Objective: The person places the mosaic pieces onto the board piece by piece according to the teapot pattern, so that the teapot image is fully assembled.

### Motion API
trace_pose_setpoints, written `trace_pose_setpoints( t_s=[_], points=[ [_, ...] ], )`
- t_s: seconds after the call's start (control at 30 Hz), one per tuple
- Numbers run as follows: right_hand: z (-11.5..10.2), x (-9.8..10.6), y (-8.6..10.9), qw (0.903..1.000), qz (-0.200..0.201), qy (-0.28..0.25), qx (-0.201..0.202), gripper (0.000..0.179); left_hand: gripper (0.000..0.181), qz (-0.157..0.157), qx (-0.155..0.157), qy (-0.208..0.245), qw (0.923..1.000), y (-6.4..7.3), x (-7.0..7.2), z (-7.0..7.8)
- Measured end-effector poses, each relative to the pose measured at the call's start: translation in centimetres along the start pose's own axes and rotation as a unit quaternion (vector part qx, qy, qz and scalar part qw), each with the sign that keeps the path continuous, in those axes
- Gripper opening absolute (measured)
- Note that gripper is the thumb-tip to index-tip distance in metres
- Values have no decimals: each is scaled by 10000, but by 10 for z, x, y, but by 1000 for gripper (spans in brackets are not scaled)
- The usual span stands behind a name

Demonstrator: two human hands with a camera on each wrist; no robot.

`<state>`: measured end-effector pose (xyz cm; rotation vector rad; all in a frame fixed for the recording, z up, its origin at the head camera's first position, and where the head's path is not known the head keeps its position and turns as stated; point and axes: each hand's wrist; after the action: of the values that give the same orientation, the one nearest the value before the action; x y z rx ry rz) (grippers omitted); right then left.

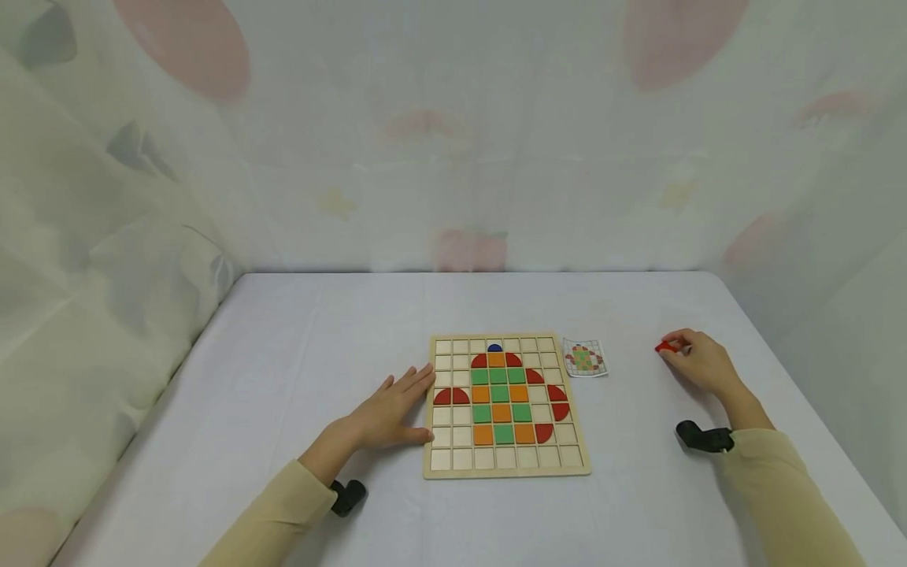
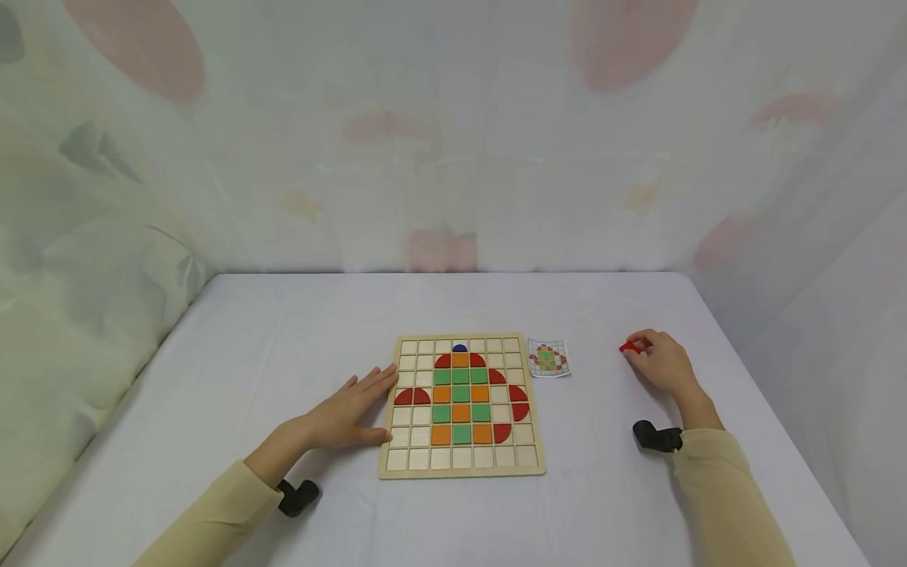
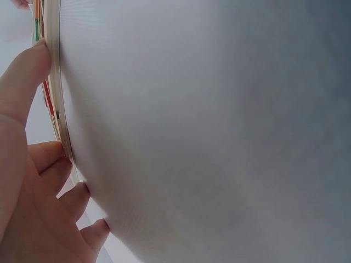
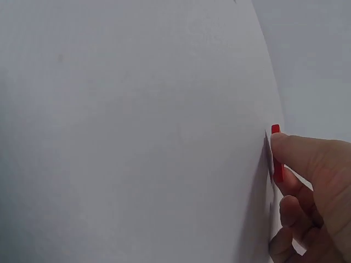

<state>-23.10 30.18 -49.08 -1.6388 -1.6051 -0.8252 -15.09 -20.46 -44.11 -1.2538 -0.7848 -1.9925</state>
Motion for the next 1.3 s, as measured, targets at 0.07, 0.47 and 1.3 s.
trace_pose_setpoints(
  t_s=[0.07, 0.47, 1.3],
  points=[
    [-1, 0, 1, 10000, 9, -30, -38, 30, 88, 17, -16, 7, 10000, 0, 0, 1],
    [-20, 0, 11, 9994, 290, -139, 134, 31, 87, -3, 17, -30, 10000, -1, 1, 2],
    [-111, -34, 27, 9945, -20, -243, 1018, 23, 89, -21, 20, -20, 10000, -3, -1, -2]
  ],
)
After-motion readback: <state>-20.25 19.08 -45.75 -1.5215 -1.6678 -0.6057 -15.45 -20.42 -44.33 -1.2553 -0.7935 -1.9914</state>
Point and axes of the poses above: each hand's wrist, its own y-axis away from the middle knuckle, its own x-axis out of the back of the hand, z = x × y, and after that the axes turned 5 degrees about -x, right-handed
